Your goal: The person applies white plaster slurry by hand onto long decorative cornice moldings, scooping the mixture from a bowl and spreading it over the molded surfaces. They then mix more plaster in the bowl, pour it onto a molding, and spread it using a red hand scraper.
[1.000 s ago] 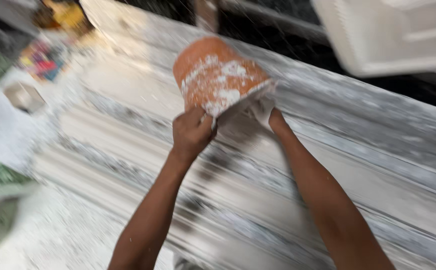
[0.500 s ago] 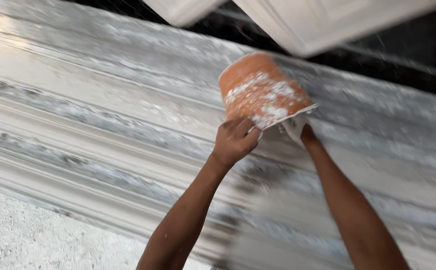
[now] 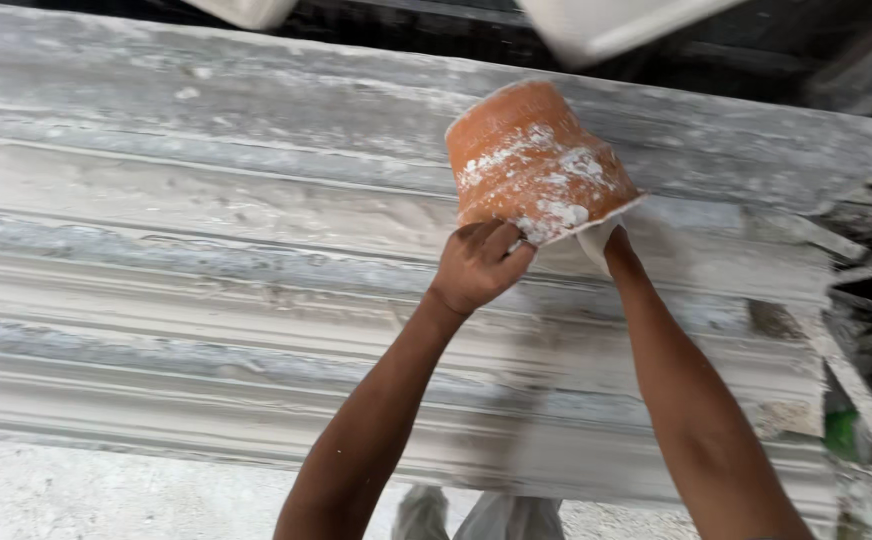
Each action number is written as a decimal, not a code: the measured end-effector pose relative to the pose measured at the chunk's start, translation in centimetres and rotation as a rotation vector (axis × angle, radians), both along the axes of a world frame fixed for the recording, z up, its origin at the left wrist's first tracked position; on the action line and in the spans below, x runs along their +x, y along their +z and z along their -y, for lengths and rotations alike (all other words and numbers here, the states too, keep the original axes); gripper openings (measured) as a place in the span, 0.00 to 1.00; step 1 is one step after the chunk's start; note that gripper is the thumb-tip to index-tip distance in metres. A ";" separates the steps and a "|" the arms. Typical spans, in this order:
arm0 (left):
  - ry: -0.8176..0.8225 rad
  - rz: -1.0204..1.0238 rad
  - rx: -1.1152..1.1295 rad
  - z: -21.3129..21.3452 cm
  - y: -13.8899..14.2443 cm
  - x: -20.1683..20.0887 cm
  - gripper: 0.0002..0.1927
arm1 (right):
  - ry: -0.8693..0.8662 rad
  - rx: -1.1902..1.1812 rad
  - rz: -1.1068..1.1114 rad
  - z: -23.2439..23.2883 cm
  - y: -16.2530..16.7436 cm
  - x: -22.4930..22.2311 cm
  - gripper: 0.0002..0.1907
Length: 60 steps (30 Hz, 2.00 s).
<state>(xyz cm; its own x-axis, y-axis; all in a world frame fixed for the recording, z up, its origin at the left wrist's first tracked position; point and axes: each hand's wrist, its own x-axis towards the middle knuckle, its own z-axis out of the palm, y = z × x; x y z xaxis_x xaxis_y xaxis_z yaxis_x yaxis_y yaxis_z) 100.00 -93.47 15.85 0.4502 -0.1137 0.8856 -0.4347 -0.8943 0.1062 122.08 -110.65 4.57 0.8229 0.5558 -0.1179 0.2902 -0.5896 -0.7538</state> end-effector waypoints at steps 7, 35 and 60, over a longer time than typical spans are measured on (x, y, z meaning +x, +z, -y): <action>-0.047 -0.053 0.102 15.7 -0.2 7.5 0.09 | -0.010 -0.041 0.091 17.4 -1.1 6.8 0.15; 0.238 -0.237 -0.594 46.5 -1.0 23.0 0.08 | -0.819 1.204 -0.833 40.6 -1.7 9.3 0.37; -0.054 -0.689 -0.833 46.2 0.2 19.2 0.17 | 0.690 -0.446 0.609 41.8 0.5 7.1 0.13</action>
